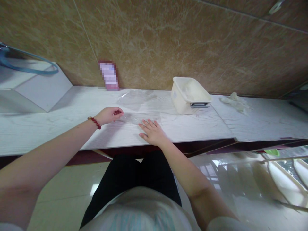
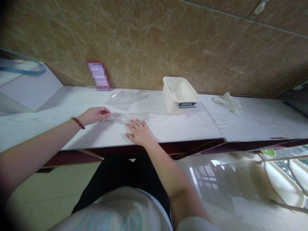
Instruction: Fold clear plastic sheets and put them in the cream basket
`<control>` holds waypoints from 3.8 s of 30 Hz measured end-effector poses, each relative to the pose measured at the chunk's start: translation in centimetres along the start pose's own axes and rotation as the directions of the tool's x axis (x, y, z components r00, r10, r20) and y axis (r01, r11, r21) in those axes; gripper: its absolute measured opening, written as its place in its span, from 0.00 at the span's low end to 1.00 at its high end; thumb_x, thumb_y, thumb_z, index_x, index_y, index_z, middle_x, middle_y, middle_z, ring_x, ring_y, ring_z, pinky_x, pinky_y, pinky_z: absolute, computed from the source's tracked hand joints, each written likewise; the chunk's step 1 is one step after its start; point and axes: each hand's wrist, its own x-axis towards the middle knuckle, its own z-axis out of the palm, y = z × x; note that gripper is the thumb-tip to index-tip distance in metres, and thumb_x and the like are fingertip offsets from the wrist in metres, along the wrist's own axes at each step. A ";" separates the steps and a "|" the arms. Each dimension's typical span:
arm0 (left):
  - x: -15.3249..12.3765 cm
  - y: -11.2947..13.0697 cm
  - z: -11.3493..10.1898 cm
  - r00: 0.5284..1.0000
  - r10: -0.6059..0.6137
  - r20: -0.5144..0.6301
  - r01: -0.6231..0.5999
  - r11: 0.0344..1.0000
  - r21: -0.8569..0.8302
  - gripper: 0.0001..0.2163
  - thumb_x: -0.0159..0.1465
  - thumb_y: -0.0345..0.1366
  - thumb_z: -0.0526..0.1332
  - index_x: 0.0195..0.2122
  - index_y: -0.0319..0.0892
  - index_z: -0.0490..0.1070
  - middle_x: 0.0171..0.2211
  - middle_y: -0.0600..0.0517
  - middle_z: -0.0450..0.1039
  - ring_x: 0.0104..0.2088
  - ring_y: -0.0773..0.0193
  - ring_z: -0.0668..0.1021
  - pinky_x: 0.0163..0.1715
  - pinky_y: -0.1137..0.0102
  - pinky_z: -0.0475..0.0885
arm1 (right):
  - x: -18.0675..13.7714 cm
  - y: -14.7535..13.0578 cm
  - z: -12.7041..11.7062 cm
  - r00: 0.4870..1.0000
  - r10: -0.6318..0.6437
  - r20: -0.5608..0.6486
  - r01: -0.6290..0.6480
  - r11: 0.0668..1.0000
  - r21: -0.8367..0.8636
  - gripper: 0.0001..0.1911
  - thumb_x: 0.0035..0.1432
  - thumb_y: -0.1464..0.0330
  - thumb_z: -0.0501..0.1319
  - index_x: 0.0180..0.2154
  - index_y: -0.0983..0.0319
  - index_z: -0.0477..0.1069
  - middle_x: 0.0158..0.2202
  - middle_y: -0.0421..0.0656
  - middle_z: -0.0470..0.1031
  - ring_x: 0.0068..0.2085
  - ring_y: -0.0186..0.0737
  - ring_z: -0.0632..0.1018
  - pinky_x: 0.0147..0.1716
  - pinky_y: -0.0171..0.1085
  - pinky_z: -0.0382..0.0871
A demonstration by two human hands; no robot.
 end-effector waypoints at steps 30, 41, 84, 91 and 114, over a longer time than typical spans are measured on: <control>-2.4 -2.5 0.6 0.981 -0.189 0.036 0.188 0.981 0.044 0.19 0.46 0.53 0.55 0.30 0.43 0.72 0.31 0.54 0.76 0.33 0.61 0.76 0.33 0.73 0.68 | 0.0 -0.1 -0.3 1.000 0.008 0.026 -0.008 1.000 0.019 0.29 0.59 0.51 0.39 0.59 0.54 0.49 0.63 0.39 0.46 0.62 0.44 0.48 0.59 0.49 0.40; -2.2 -1.5 0.3 0.999 -0.041 0.007 0.040 0.995 0.096 0.18 0.51 0.51 0.53 0.32 0.43 0.70 0.31 0.52 0.75 0.33 0.63 0.75 0.35 0.72 0.67 | 0.0 -0.1 -0.3 1.000 0.012 0.027 -0.013 1.000 0.016 0.30 0.59 0.51 0.39 0.59 0.54 0.49 0.63 0.39 0.46 0.62 0.44 0.48 0.59 0.49 0.40; -5.9 -1.4 2.2 0.970 -0.185 -0.157 0.217 0.951 0.222 0.27 0.50 0.53 0.56 0.48 0.41 0.66 0.39 0.45 0.70 0.35 0.58 0.74 0.37 0.67 0.69 | -0.1 -0.2 -0.5 1.000 0.011 0.019 -0.011 1.000 0.024 0.29 0.59 0.51 0.40 0.59 0.54 0.49 0.62 0.39 0.47 0.62 0.45 0.48 0.59 0.49 0.39; -5.2 -1.3 2.2 0.989 -0.103 -0.106 0.126 0.962 0.242 0.19 0.53 0.49 0.53 0.38 0.43 0.72 0.36 0.48 0.72 0.37 0.58 0.73 0.40 0.68 0.67 | -0.1 -0.2 -0.6 1.000 0.003 0.018 -0.003 0.999 0.031 0.29 0.59 0.52 0.39 0.59 0.55 0.49 0.62 0.39 0.47 0.62 0.45 0.48 0.59 0.49 0.39; -5.5 6.9 9.3 0.961 0.276 -0.010 -0.230 0.823 0.520 0.24 0.64 0.43 0.42 0.58 0.35 0.53 0.60 0.43 0.52 0.60 0.56 0.55 0.57 0.58 0.51 | 0.0 -0.2 -0.1 1.000 -0.005 0.016 0.005 1.000 0.003 0.26 0.60 0.57 0.44 0.57 0.59 0.55 0.62 0.41 0.48 0.62 0.45 0.49 0.59 0.49 0.39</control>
